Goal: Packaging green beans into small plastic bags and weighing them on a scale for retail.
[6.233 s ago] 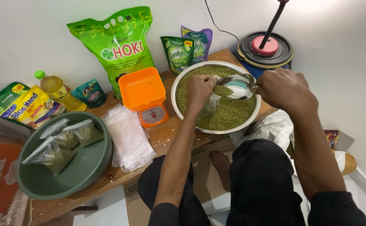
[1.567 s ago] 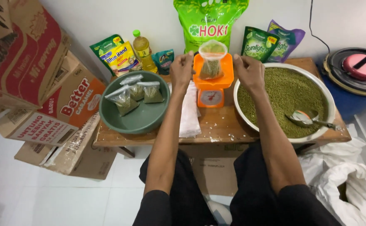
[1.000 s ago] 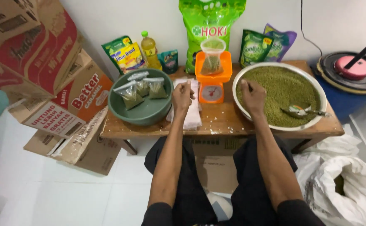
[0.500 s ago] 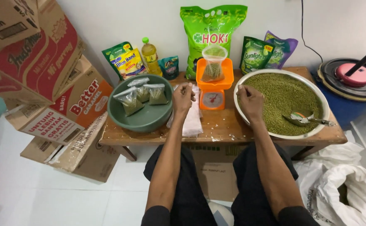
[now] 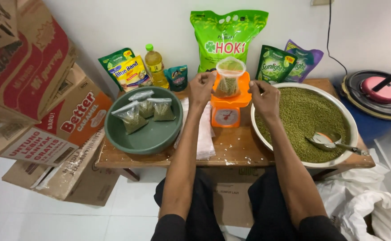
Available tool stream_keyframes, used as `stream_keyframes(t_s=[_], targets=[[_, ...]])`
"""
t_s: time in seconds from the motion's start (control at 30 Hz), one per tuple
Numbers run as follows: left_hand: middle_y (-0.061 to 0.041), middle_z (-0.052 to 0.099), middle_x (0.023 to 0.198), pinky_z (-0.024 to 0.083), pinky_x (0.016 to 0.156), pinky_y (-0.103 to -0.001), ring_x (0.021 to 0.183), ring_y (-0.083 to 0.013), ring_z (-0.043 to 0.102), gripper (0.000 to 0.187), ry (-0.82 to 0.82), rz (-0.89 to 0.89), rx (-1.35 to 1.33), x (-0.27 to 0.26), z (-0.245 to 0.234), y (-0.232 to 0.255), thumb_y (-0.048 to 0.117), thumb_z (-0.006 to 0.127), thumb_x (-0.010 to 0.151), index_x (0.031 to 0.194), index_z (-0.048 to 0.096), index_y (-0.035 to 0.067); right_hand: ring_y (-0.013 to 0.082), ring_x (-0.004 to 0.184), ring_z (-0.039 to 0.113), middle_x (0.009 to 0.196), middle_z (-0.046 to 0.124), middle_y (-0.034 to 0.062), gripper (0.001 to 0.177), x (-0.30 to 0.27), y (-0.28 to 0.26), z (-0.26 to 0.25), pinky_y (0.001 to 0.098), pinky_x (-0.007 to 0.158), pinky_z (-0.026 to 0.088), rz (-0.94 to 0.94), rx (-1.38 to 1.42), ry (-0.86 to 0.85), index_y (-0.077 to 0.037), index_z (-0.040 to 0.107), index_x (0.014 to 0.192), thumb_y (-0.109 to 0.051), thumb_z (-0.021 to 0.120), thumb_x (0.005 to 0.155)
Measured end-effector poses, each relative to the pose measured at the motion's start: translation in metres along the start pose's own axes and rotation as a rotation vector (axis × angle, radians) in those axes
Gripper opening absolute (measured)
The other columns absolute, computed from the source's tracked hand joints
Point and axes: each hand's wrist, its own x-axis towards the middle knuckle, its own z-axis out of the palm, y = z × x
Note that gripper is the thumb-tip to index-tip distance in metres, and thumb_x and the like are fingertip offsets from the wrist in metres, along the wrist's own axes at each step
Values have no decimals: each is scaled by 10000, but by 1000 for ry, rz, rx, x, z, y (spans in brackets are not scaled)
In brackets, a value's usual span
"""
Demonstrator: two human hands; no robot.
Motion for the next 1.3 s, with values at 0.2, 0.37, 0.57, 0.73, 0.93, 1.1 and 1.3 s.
stream_keyframes(t_s=[0.2, 0.37, 0.57, 0.73, 0.93, 1.1, 1.3], targets=[[-50, 675, 559, 585, 635, -336, 647, -173, 693, 512, -24, -8, 150, 0, 10, 36, 573, 751, 830, 1061, 778, 117, 236, 621, 676, 665, 683, 124, 326, 33, 18, 19, 379, 595, 511, -9, 42, -11, -47, 805, 936, -266, 667, 1134], [-130, 697, 710, 594, 516, -314, 649, -181, 712, 539, -61, 10, 16, 13, 13, 35, 456, 729, 902, 1121, 719, -37, 149, 495, 498, 556, 577, 107, 447, 49, 47, 30, 339, 542, 419, -51, 85, -73, -58, 748, 839, -293, 615, 1196], [-82, 627, 738, 588, 658, -416, 735, -227, 711, 445, -75, 46, 88, 28, 24, 25, 420, 724, 877, 1078, 752, 23, 104, 467, 371, 484, 459, 44, 565, 52, 36, 42, 327, 518, 340, -17, 78, -116, -82, 639, 690, -353, 606, 1185], [-48, 565, 718, 551, 701, -437, 741, -220, 658, 333, -40, 48, 179, 19, 31, 39, 378, 706, 846, 967, 777, 76, 71, 464, 376, 481, 485, 59, 555, 51, 23, 41, 276, 525, 351, 16, 136, -143, -85, 627, 667, -279, 600, 1187], [-81, 673, 649, 544, 711, -426, 726, -249, 696, 277, -9, 105, 237, 24, 35, 38, 354, 661, 875, 905, 811, 123, 82, 450, 402, 505, 534, 64, 522, 53, 5, 38, 270, 513, 371, 48, 142, -143, -87, 651, 676, -224, 589, 1176], [-65, 649, 524, 559, 699, -417, 625, -248, 707, 218, 1, 120, 234, 32, 35, 29, 326, 660, 893, 864, 796, 158, 115, 493, 506, 585, 622, 97, 417, 55, -8, 34, 273, 536, 420, 79, 172, -143, -54, 716, 763, -174, 600, 1146], [-52, 629, 480, 556, 617, -366, 535, -185, 666, 212, -4, 162, 162, 17, 34, 50, 277, 646, 934, 865, 786, 134, 132, 525, 551, 607, 633, 105, 379, 58, -8, 31, 292, 550, 442, 46, 158, -151, -53, 710, 796, -148, 598, 1145]])
